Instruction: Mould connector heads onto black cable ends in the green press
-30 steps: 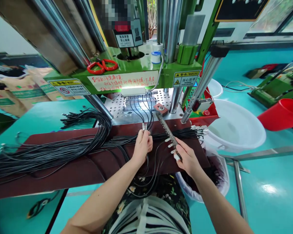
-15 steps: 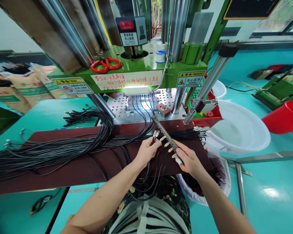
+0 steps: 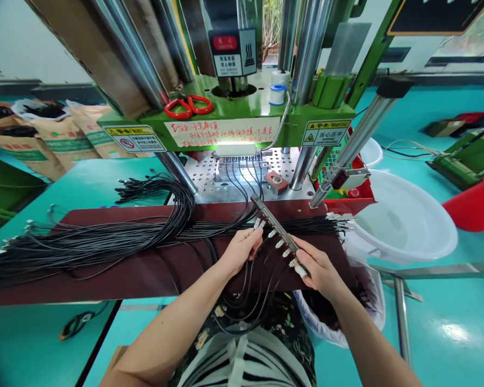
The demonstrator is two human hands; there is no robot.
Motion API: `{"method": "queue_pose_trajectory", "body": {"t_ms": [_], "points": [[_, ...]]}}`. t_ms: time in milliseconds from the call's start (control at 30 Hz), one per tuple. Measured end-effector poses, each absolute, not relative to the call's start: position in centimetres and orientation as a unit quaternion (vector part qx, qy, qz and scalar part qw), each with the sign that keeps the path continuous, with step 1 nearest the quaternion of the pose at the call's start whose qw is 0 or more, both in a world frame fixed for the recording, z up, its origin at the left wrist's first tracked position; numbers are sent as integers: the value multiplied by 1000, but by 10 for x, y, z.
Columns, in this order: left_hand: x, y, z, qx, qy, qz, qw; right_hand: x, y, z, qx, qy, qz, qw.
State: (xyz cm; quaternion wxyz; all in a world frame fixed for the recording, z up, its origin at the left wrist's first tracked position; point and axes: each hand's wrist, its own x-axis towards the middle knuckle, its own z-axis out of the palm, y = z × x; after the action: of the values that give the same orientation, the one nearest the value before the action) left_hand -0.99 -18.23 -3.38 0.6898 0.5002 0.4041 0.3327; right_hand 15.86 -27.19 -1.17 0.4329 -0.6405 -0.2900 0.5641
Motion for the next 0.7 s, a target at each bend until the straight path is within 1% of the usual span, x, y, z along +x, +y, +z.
{"method": "queue_pose_trajectory", "body": {"t_ms": [167,400,567,700], "points": [[-11,-184,-32,486,388,309,720,161,-271,-8,-635,-314,584,397],[-13,-180,-36,477,359,284,751,158,-269,-6,-633,-336,566,408],[-15,-181,-37,472,372,302,740,156,-269,-8,-631,-376,555,390],[-20,-179,-35,511,365,303,717,159,-269,-6,-635,-386,532,406]]}}
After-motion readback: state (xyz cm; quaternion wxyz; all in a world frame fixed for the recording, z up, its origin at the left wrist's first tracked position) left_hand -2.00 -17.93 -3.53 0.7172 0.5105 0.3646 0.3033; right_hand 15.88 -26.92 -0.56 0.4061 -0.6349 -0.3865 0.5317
